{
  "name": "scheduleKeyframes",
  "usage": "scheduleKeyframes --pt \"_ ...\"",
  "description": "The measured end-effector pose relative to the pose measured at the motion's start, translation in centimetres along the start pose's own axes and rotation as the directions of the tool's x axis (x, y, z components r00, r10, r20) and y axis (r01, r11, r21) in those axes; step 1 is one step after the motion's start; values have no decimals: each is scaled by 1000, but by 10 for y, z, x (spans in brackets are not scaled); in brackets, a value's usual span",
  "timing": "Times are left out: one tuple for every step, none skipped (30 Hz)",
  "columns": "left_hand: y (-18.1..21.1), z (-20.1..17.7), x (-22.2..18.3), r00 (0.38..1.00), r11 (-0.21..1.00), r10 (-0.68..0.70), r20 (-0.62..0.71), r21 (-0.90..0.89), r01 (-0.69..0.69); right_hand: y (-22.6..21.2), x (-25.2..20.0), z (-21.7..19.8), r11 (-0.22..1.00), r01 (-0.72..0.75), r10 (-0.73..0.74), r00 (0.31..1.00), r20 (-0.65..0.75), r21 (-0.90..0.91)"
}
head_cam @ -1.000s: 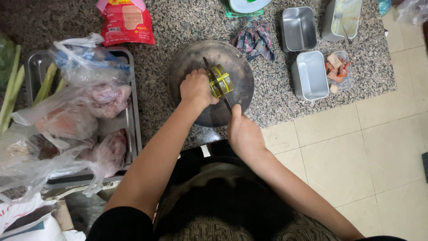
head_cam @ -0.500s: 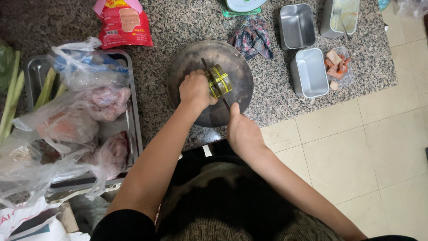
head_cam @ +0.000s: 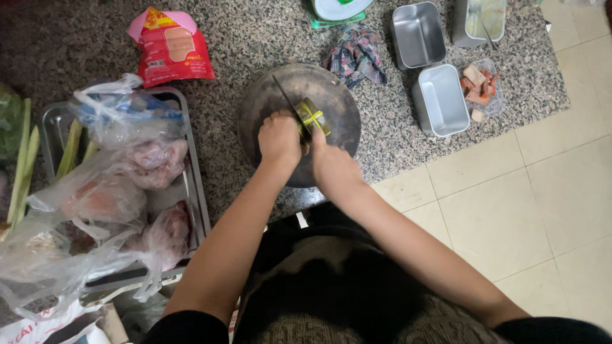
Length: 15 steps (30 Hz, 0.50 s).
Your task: The person slices a cylindrical sausage using a large knife on a round wooden cutting board. They first remove the wrapper, then slice the sausage into rounds and further cut the rounds into wedges.
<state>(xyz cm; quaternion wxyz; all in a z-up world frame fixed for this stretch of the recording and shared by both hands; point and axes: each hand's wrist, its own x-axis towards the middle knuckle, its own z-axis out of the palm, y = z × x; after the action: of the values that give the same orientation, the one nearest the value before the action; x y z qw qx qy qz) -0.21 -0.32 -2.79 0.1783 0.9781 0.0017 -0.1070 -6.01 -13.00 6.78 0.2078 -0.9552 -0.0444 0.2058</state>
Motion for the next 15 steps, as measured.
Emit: scheduleKeyframes --pt "0 5 0 999 1000 17 -42 26 -16 0 11 4 1000 -14 15 1000 14 -20" --pt "-2 8 -1 996 998 33 -81 55 -29 -1 21 8 999 -28 29 999 31 -38" --pt "-5 7 -3 998 999 28 -57 45 -26 -1 25 11 998 -41 43 998 47 -55" --pt "-3 4 -4 999 999 28 -34 27 -27 4 21 13 998 -46 48 998 33 -37" --pt "-1 0 -6 1000 1000 27 -11 9 -27 8 10 15 998 -52 52 998 19 -19" --pt "2 -6 -4 1000 1000 10 11 9 -10 11 1 18 999 -50 50 999 2 4" --pt "5 -11 -2 999 1000 -8 32 11 7 18 -13 18 996 -88 90 994 54 -35" --pt "7 -14 -3 998 1000 -27 60 14 26 24 -28 20 989 -127 134 985 111 -72" --pt "6 -17 -5 999 1000 -12 47 25 10 28 -32 25 993 -97 104 991 88 -72" --pt "7 -17 -6 999 999 5 35 34 -6 31 -35 29 995 -69 74 995 65 -75" --pt "7 -16 -6 1000 999 21 24 43 -22 35 -34 33 996 -42 45 998 43 -78" --pt "8 -15 -5 999 998 20 26 54 -22 34 -27 38 995 -67 70 996 50 -67" --pt "7 -14 -3 999 998 20 28 65 -22 31 -13 42 994 -92 96 994 58 -57" --pt "5 -14 0 1000 997 15 23 76 -17 28 1 44 993 -110 113 991 64 -48" --pt "4 -14 2 1000 996 24 3 81 -24 26 9 45 994 -98 101 994 51 -56"
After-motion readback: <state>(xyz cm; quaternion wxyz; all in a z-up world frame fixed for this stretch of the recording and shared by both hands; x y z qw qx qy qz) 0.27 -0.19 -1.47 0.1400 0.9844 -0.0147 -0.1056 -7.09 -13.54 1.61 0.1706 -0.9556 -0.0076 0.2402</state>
